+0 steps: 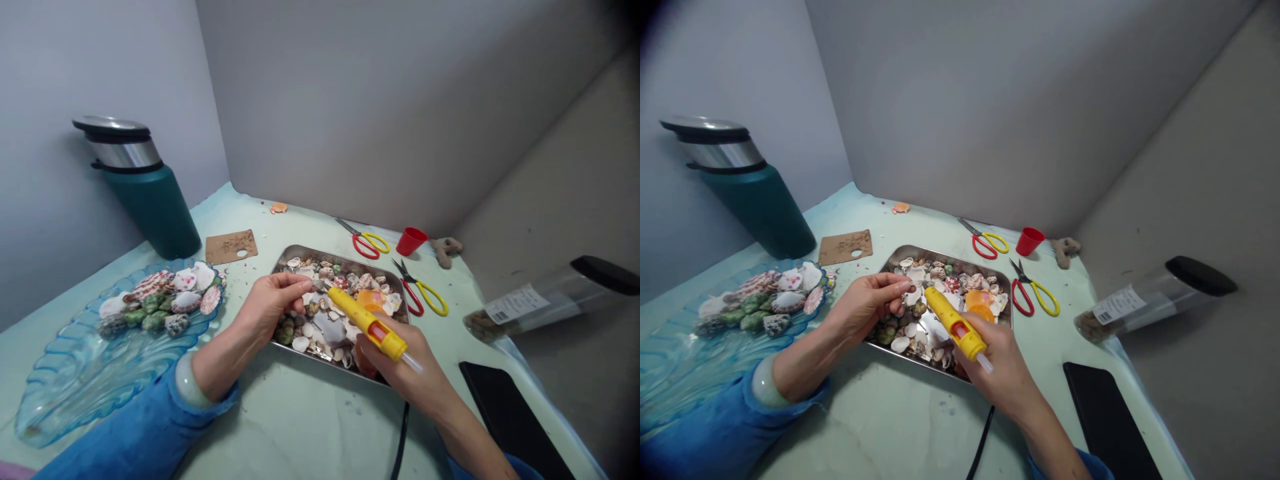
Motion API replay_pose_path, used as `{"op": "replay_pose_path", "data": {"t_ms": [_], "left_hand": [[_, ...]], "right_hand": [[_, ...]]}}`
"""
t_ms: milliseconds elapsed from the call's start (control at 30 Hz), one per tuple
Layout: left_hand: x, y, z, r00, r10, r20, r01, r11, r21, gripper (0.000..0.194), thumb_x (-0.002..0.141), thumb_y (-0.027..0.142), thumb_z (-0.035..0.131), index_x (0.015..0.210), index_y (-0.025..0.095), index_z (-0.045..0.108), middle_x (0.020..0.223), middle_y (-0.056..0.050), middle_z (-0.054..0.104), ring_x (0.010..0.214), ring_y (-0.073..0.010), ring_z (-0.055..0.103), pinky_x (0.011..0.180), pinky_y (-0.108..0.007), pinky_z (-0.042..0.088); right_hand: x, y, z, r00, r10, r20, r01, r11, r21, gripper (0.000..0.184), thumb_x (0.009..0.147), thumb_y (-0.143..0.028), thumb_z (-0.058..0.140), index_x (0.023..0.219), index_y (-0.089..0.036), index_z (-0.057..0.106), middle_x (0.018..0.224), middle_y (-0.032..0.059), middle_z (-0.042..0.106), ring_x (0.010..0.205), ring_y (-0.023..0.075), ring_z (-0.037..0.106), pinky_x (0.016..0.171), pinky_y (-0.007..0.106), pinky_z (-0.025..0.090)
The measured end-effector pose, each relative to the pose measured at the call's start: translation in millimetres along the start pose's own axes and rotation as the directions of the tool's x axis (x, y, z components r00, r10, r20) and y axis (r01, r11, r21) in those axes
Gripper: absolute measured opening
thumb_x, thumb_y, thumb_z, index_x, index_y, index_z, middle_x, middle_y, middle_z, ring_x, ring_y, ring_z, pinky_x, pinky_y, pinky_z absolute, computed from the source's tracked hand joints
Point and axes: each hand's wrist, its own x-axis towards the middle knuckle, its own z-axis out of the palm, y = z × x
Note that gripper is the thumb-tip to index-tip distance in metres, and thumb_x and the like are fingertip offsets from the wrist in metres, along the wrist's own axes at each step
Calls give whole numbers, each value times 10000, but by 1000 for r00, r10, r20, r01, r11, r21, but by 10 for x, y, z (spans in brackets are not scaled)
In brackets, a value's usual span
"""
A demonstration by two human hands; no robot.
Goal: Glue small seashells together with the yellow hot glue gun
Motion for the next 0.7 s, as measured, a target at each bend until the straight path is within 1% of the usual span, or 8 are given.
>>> {"op": "replay_pose_path", "data": {"t_ms": [133,300,433,533,700], "left_hand": [[4,-2,-6,1000,1,10,0,1000,-16,257,635,286,802,784,116,679,577,0,640,427,-46,491,486,-185,397],[-7,20,9,1000,-5,6,5,1000,-13,243,639,265,804,777,109,679,597,-7,648,427,-39,486,486,-180,392],[-18,36,19,1000,-16,5,16,1000,-2,234,642,268,801,761,107,680,569,-4,638,422,-43,488,479,-179,374],[-20,32,15,1000,-20,8,20,1000,5,232,646,276,797,755,109,680,507,12,599,418,-52,486,480,-182,369],[-9,10,1,1000,-7,14,6,1000,26,258,657,298,790,789,108,676,481,24,573,422,-59,484,497,-192,380]], "right_hand": [[8,-32,-12,1000,-9,1,9,999,-38,164,893,-314,513,819,-198,600,700,15,631,591,134,533,561,279,429],[11,-22,-11,1000,-5,9,6,999,-33,151,895,-303,515,846,-196,610,729,17,644,611,136,539,579,286,429],[7,-25,-8,1000,-9,14,9,1000,-29,141,894,-299,516,874,-199,613,757,21,655,638,143,551,589,289,425],[3,-37,-8,1000,-14,16,14,1000,-27,140,893,-289,512,915,-197,616,748,19,656,634,145,553,595,294,422],[10,-41,-13,1000,-20,14,21,999,-33,158,884,-277,515,955,-188,623,812,34,675,664,150,573,615,298,428]]}}
